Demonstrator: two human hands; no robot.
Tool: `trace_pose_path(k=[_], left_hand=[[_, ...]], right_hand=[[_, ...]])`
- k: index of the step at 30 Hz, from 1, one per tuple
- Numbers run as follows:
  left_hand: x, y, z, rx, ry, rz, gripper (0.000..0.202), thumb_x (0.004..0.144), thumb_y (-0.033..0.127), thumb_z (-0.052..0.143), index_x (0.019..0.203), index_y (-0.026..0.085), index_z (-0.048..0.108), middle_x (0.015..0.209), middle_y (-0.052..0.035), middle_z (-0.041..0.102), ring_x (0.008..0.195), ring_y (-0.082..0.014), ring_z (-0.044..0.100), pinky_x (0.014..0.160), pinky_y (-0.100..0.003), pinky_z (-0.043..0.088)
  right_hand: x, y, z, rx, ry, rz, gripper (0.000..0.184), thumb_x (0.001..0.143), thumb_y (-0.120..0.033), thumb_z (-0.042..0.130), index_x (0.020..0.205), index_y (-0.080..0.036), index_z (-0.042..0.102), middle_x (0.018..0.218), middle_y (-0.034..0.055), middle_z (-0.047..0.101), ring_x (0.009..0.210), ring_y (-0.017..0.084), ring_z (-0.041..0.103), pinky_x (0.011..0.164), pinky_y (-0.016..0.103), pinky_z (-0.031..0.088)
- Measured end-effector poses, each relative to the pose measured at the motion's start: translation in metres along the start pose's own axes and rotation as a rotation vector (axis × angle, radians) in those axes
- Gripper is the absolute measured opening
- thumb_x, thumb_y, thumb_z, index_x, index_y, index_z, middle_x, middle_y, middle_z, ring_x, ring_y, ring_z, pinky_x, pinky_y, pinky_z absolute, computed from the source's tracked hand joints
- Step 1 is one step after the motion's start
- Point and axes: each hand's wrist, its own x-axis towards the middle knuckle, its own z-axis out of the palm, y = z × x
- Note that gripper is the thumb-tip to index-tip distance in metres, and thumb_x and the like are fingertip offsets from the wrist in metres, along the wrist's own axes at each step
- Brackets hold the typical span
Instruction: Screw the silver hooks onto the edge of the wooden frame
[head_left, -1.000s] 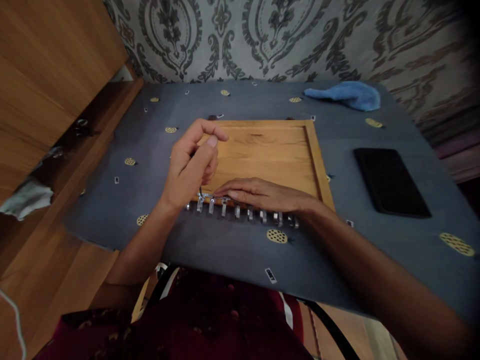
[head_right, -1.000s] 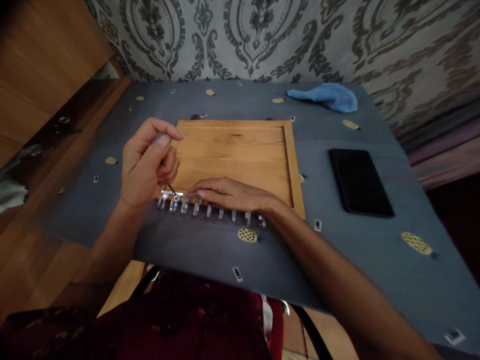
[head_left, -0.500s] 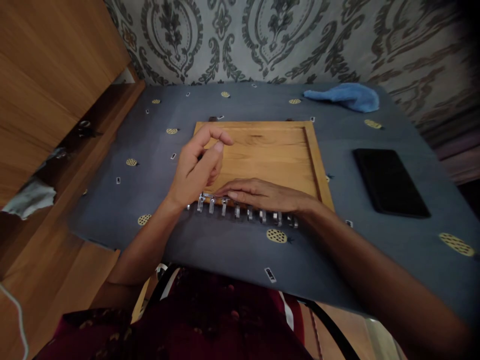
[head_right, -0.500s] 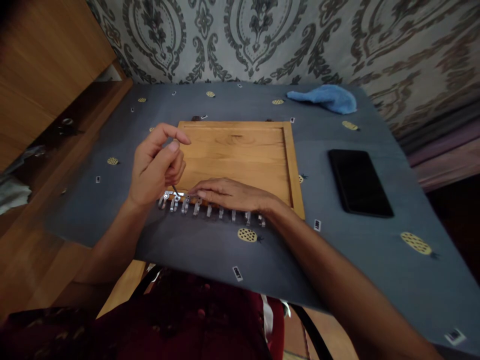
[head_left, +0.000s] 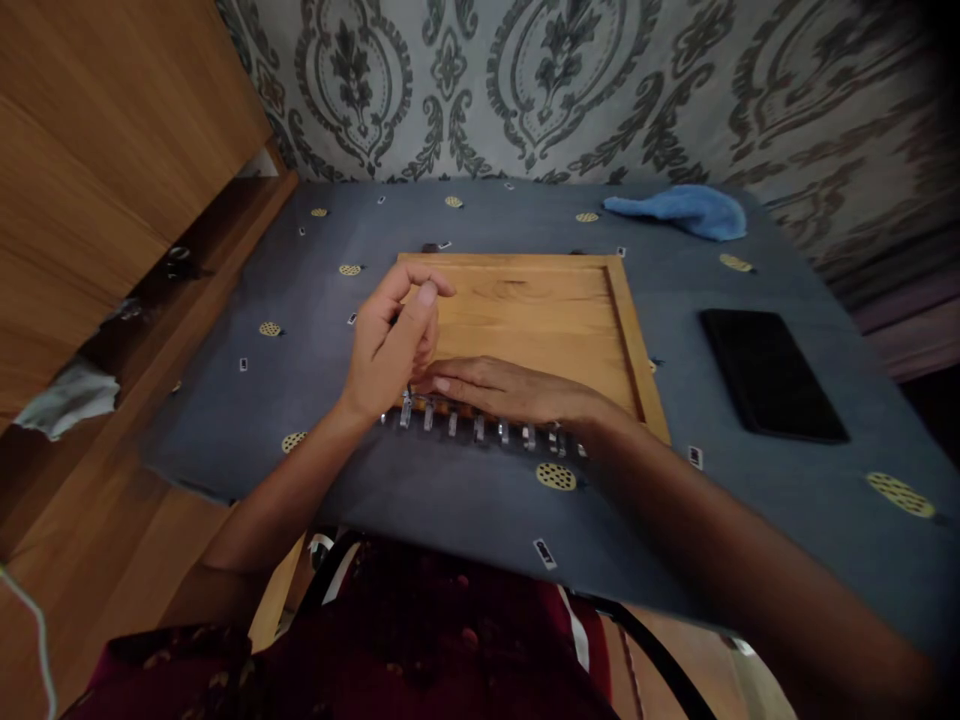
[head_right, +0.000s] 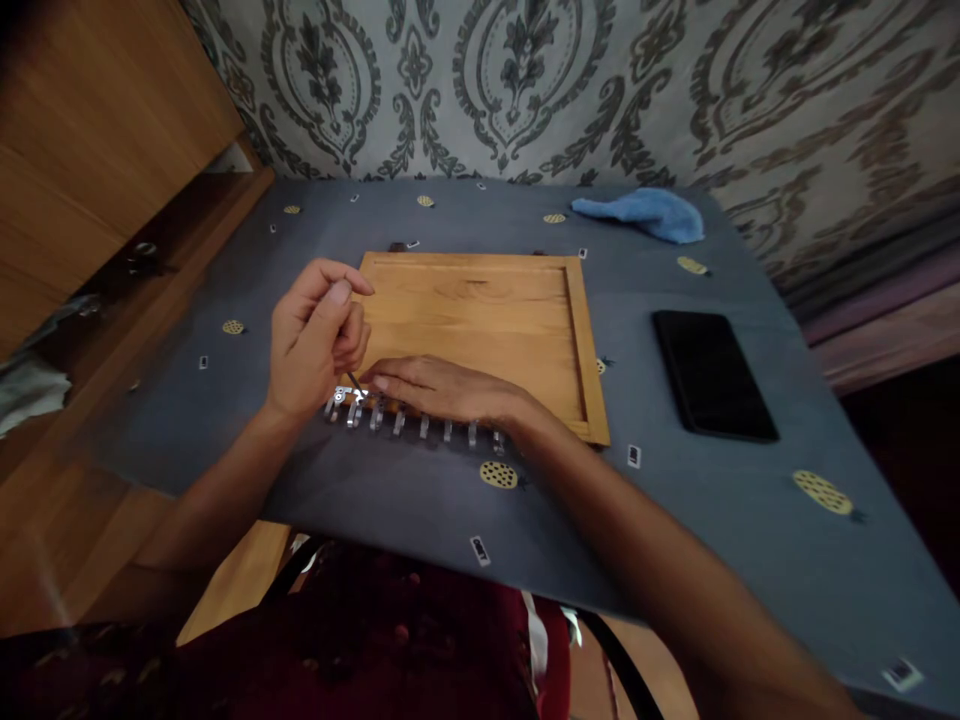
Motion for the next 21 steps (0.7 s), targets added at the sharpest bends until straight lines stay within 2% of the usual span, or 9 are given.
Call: trace_pose_path(k=[6, 11, 14, 21], left_hand=[[-0.006, 0.002, 0.007, 0.036, 0.004, 0.013, 0.021, 0.096, 0.040, 0.055, 0.092, 0.020, 0.057, 0.049, 0.0097, 0.032, 0.038, -0.0055, 0.027, 0.036, -0.019, 0.022], [-0.002, 0.003, 0.003, -0.022, -0.152, -0.047, 0.020, 0.095, 0.041, 0.055, 0.095, 0.020, 0.056, 0.047, 0.0104, 0.032, 0.036, -0.0057, 0.025, 0.034, -0.020, 0.022], [0.002, 0.001, 0.000, -0.038, -0.204, -0.060, 0.020, 0.095, 0.040, 0.055, 0.096, 0.020, 0.056, 0.048, 0.0105, 0.032, 0.035, -0.0051, 0.023, 0.033, -0.019, 0.021], [0.006, 0.001, -0.006, -0.085, -0.146, -0.078, 0.017, 0.095, 0.039, 0.054, 0.093, 0.021, 0.055, 0.047, 0.0110, 0.031, 0.034, -0.0042, 0.020, 0.033, -0.018, 0.021]], right_hand=[[0.002, 0.003, 0.008, 0.012, 0.066, -0.026, 0.046, 0.102, -0.049, 0.034, 0.113, -0.016, 0.063, 0.115, 0.0089, 0.069, 0.102, 0.020, 0.062, 0.093, 0.036, 0.048], [0.001, 0.004, 0.012, 0.005, 0.100, -0.035, 0.045, 0.103, -0.049, 0.031, 0.110, -0.018, 0.062, 0.108, 0.0081, 0.069, 0.098, 0.020, 0.063, 0.091, 0.037, 0.049], [0.001, 0.002, 0.014, -0.016, 0.123, -0.025, 0.045, 0.103, -0.049, 0.031, 0.107, -0.018, 0.062, 0.103, 0.0077, 0.069, 0.093, 0.020, 0.062, 0.088, 0.036, 0.049], [0.001, -0.005, 0.020, -0.033, 0.162, -0.023, 0.040, 0.104, -0.041, 0.030, 0.107, -0.015, 0.061, 0.100, 0.0084, 0.067, 0.090, 0.019, 0.061, 0.086, 0.035, 0.046]])
